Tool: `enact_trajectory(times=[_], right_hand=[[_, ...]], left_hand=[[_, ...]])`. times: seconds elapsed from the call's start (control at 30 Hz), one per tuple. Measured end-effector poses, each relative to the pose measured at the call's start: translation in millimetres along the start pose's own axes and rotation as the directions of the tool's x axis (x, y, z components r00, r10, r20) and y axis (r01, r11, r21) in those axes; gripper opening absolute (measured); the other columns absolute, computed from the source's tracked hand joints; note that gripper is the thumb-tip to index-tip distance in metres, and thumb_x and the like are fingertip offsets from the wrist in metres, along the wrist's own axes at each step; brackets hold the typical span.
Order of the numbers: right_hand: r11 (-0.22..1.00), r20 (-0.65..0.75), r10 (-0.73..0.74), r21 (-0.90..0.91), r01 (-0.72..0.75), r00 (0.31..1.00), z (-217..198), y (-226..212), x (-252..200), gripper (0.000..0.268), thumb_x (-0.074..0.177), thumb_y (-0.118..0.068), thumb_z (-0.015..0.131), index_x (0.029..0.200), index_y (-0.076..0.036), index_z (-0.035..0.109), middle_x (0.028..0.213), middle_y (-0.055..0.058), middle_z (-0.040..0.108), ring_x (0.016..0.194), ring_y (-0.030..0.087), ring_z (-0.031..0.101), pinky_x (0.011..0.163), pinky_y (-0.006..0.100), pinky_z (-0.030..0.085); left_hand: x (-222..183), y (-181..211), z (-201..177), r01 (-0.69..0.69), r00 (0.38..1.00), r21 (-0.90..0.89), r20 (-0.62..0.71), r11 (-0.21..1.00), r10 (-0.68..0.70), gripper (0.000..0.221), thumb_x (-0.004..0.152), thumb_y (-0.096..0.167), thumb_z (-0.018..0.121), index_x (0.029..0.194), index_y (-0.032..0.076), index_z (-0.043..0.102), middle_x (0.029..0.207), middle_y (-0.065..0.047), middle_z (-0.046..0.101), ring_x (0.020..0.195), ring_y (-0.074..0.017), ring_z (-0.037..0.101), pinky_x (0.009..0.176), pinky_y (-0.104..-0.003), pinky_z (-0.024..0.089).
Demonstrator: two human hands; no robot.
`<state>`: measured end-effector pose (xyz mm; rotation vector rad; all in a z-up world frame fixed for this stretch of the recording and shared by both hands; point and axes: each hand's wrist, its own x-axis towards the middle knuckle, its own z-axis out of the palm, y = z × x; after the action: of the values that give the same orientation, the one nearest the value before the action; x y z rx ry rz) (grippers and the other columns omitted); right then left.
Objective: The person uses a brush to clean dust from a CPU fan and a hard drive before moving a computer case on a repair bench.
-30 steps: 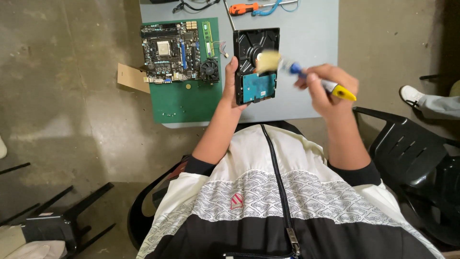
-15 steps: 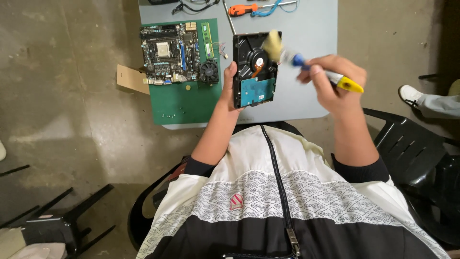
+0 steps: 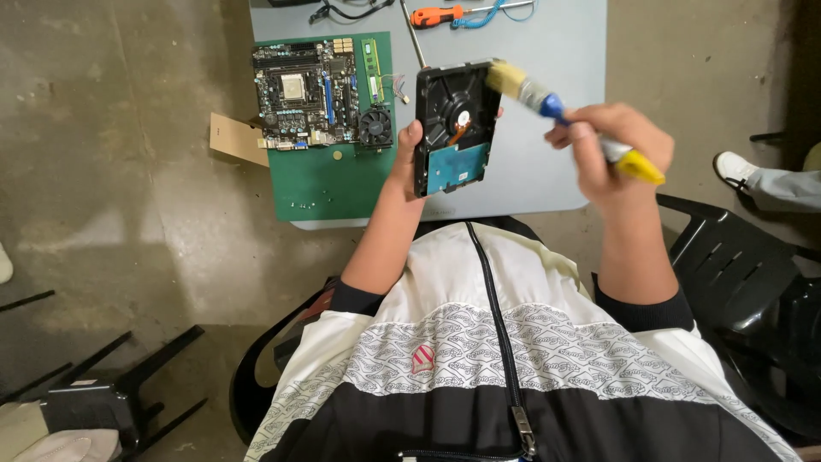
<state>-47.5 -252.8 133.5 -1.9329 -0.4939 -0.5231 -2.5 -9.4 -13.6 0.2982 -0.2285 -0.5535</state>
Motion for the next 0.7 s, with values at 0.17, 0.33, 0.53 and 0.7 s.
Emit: enact_trajectory(times=[0.17, 0.33, 0.53, 0.7], right_hand=[[0.997, 0.084, 0.050, -0.062, -0.045, 0.995, 4, -21, -4, 0.008, 0.107, 0.002, 0.077, 0.101, 0.004, 0.081, 0.078, 0.021, 0.073, 0.063, 0.043, 0.068, 0.064, 0.046, 0.055], [0.991, 0.088, -0.046, -0.122, 0.057, 0.995, -1, -13, -8, 0.008, 0.105, 0.007, 0.078, 0.110, 0.004, 0.084, 0.086, 0.020, 0.075, 0.072, 0.042, 0.070, 0.070, 0.049, 0.058], [0.990, 0.129, 0.137, -0.060, -0.130, 0.982, -7, -30, -14, 0.009, 0.105, -0.004, 0.078, 0.100, 0.004, 0.081, 0.076, 0.021, 0.072, 0.063, 0.044, 0.069, 0.064, 0.047, 0.055], [0.995, 0.134, 0.089, -0.062, -0.081, 0.987, 2, -31, -16, 0.008, 0.107, -0.004, 0.076, 0.103, -0.002, 0.083, 0.078, 0.016, 0.073, 0.064, 0.041, 0.067, 0.067, 0.046, 0.056]], left_hand=[[-10, -21, -77, -0.005, 0.997, 0.053, -0.078, 0.999, 0.009, 0.083, 0.106, 0.069, 0.064, 0.159, 0.006, 0.057, 0.152, -0.026, 0.064, 0.137, -0.0402, 0.067, 0.121, -0.064, 0.047], [-4, -11, -38, 0.018, 0.997, 0.033, -0.070, 0.999, -0.015, 0.081, 0.105, 0.070, 0.062, 0.157, 0.008, 0.058, 0.148, -0.025, 0.068, 0.130, -0.0389, 0.070, 0.121, -0.061, 0.050], [2, -3, 34, -0.005, 0.995, 0.026, -0.098, 1.000, 0.007, 0.075, 0.105, 0.069, 0.068, 0.151, 0.010, 0.065, 0.137, -0.020, 0.075, 0.126, -0.0317, 0.073, 0.114, -0.049, 0.057], [3, -12, 2, 0.011, 0.995, 0.048, -0.098, 0.999, -0.006, 0.077, 0.102, 0.068, 0.068, 0.152, 0.009, 0.064, 0.136, -0.021, 0.075, 0.120, -0.0337, 0.076, 0.110, -0.051, 0.059]])
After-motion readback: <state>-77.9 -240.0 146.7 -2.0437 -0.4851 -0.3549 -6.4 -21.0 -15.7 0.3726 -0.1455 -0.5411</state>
